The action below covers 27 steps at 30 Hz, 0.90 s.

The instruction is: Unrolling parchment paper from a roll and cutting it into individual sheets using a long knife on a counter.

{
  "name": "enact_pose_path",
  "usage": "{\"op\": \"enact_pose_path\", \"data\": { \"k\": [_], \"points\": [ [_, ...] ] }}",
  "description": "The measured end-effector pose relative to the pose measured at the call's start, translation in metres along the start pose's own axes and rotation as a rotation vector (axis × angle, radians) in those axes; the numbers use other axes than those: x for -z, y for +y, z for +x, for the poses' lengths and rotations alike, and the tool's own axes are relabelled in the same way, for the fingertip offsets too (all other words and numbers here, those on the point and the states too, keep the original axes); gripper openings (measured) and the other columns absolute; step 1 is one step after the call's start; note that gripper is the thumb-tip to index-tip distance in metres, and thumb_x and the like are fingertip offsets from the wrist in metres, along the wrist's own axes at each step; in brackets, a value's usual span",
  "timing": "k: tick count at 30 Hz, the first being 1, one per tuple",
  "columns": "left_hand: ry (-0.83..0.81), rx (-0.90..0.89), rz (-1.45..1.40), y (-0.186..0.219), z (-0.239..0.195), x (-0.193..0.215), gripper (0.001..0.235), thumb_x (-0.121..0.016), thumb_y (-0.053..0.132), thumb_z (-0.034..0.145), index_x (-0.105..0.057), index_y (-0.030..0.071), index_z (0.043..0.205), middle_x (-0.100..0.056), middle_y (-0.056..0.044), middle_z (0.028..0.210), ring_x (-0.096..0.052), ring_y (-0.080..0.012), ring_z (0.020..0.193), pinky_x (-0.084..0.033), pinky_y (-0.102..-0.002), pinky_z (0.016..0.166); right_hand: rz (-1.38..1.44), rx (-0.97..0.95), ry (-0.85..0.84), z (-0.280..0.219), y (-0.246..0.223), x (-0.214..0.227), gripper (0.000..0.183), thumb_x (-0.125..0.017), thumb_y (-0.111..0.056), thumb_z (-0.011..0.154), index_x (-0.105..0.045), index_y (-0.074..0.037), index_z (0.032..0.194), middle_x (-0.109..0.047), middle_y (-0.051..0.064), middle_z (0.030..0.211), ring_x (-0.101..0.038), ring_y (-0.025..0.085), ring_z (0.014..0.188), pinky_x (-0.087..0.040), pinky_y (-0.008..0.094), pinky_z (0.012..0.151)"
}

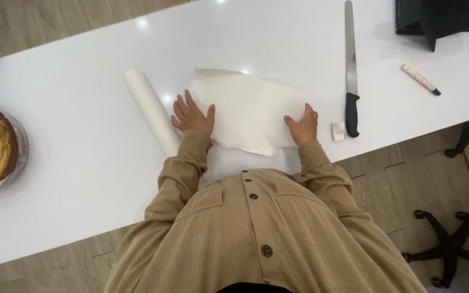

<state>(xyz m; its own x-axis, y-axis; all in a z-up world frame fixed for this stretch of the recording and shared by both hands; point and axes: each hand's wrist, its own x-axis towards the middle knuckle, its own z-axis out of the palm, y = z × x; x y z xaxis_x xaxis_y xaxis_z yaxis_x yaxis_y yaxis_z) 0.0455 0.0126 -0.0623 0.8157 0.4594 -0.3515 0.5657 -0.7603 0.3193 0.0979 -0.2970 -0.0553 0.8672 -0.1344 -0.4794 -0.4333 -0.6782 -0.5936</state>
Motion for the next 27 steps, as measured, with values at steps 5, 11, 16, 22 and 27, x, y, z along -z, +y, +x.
{"op": "enact_pose_path", "data": {
  "k": [5,11,16,22,27],
  "points": [
    [-0.124,0.153,-0.116,-0.015,0.021,-0.013,0.095,-0.042,0.076,0.097,0.001,0.020,0.162,-0.018,-0.011,0.157,-0.020,-0.0271,0.143,-0.027,-0.051,0.111,-0.084,0.005,0.017,-0.002,-0.020,-0.027,0.082,-0.069,-0.037,0.097,-0.024,-0.009,0.160,-0.033,0.016,0.149,-0.031,0.035,0.146,-0.029,0.048,0.123],
    [-0.098,0.144,-0.011,-0.002,0.016,0.012,0.084,-0.039,0.072,0.099,-0.014,0.021,0.161,-0.023,-0.008,0.155,-0.019,-0.0286,0.141,-0.014,-0.058,0.110,0.089,-0.015,0.047,-0.010,-0.015,-0.027,0.075,-0.069,-0.025,0.098,-0.025,-0.007,0.156,-0.031,0.017,0.145,-0.029,0.035,0.145,-0.028,0.047,0.123],
    [-0.173,0.131,0.074,-0.015,0.027,0.020,0.091,-0.037,0.077,0.096,-0.013,0.018,0.161,-0.027,-0.010,0.154,-0.043,-0.0299,0.133,-0.032,-0.049,0.106,0.177,-0.118,-0.037,-0.019,-0.005,-0.020,0.064,-0.056,-0.024,0.102,-0.019,-0.017,0.155,-0.041,0.022,0.147,-0.039,0.035,0.145,-0.035,0.045,0.120],
    [-0.221,0.083,0.059,-0.011,0.020,0.027,0.090,-0.040,0.077,0.093,-0.026,0.012,0.154,-0.042,-0.014,0.142,-0.055,-0.0307,0.126,-0.044,-0.047,0.102,-0.001,-0.051,-0.049,-0.049,-0.014,-0.021,0.084,-0.064,-0.029,0.097,-0.016,-0.005,0.161,-0.017,0.021,0.156,-0.017,0.040,0.147,-0.022,0.051,0.123],
    [-0.210,0.062,0.074,-0.001,0.021,0.015,0.090,-0.049,0.073,0.093,-0.030,0.005,0.149,-0.041,-0.017,0.141,-0.043,-0.0317,0.134,-0.047,-0.044,0.105,-0.059,-0.131,-0.052,-0.037,-0.005,-0.023,0.096,-0.067,-0.035,0.095,-0.006,-0.005,0.163,-0.016,0.022,0.157,-0.014,0.039,0.146,-0.018,0.057,0.121]
  ]
}}
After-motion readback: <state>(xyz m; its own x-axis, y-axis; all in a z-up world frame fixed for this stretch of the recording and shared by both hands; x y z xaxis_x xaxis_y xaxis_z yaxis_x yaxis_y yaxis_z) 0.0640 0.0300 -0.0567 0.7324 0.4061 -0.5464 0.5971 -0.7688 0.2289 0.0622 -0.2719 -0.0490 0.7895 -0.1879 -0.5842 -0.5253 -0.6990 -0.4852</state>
